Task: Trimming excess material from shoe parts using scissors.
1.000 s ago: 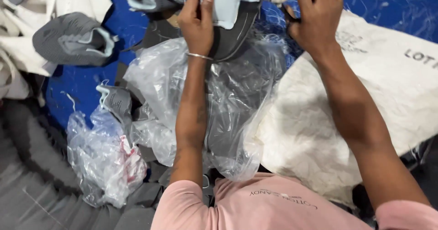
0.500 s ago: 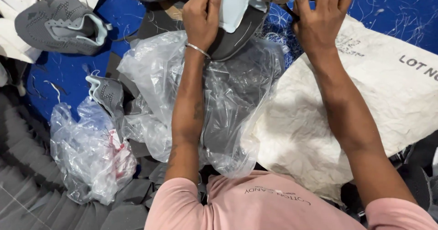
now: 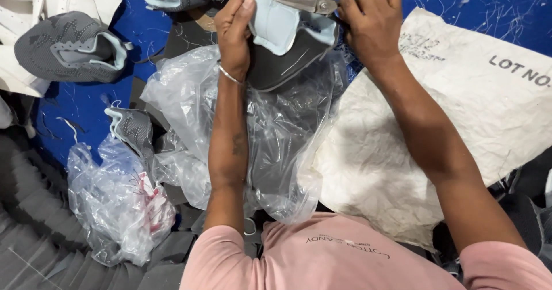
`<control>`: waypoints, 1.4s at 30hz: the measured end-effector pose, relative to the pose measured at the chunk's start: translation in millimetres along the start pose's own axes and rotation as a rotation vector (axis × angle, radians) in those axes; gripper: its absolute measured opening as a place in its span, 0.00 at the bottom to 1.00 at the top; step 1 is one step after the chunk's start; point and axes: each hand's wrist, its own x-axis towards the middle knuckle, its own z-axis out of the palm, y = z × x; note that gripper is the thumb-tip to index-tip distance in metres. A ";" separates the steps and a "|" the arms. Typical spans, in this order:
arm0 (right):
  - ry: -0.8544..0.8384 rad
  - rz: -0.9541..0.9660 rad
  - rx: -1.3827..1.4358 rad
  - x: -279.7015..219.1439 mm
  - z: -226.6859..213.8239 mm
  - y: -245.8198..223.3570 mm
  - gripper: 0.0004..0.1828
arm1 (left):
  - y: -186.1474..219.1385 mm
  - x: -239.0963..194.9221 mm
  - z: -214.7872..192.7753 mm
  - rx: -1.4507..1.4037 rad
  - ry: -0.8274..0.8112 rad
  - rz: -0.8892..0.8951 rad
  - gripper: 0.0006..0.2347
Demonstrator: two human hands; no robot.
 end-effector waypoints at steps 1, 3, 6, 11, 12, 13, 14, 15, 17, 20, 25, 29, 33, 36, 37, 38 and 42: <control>0.001 0.007 -0.002 1.0 -1.3 0.3 0.23 | -3.7 -0.3 -1.4 0.001 -0.007 -0.002 0.12; 0.025 -0.017 0.029 3.8 -2.9 -1.0 0.18 | -9.4 -1.5 -6.4 -0.142 -0.028 -0.058 0.10; -0.138 -0.012 0.048 -20.7 24.8 8.6 0.15 | -2.3 0.5 -0.8 -0.150 -0.041 -0.079 0.10; 0.015 0.066 0.326 -0.7 -8.1 18.6 0.17 | -8.3 7.9 1.4 0.056 0.063 -0.095 0.11; 0.076 0.035 0.252 11.5 -21.8 18.1 0.20 | -11.8 8.3 -0.5 0.040 0.132 -0.090 0.11; 0.067 0.023 0.258 8.5 -22.6 17.9 0.20 | -18.0 6.8 -4.2 0.035 0.147 -0.091 0.11; 0.044 -0.034 0.180 7.4 -23.1 17.8 0.17 | -22.8 8.1 -8.8 0.121 0.159 0.040 0.11; 0.023 -0.091 0.102 6.5 -23.4 17.5 0.15 | -27.5 9.4 -13.7 0.205 0.165 0.170 0.10; -0.026 -0.123 0.068 -0.6 -11.9 13.9 0.14 | -24.6 11.5 -15.2 0.247 0.187 0.201 0.10; -0.091 -0.135 0.018 -3.4 -1.1 4.9 0.14 | -29.2 10.9 -24.9 0.382 0.253 0.274 0.10; -0.058 -0.094 -0.008 -5.8 7.4 0.1 0.20 | -58.1 6.9 -35.1 0.537 0.412 0.208 0.16; -0.074 -0.024 -0.029 -7.6 6.5 -1.9 0.25 | -42.8 6.4 -17.1 0.472 0.338 0.204 0.16; -0.068 -0.007 -0.020 -2.3 3.8 -5.6 0.30 | -35.7 5.4 -12.6 0.380 0.294 0.150 0.14; -0.071 -0.006 0.038 5.9 -3.9 -5.6 0.31 | -38.4 4.8 -15.5 0.148 0.242 0.019 0.12; -0.068 0.001 0.036 6.5 -3.7 -2.4 0.31 | -34.5 5.9 -13.7 0.150 0.235 0.020 0.12; -0.050 -0.015 0.031 6.3 -3.3 0.3 0.30 | -30.9 6.2 -11.9 0.186 0.186 0.016 0.12; -0.122 0.016 0.031 0.2 -1.6 14.2 0.28 | -34.2 5.9 -6.6 0.110 0.082 -0.012 0.11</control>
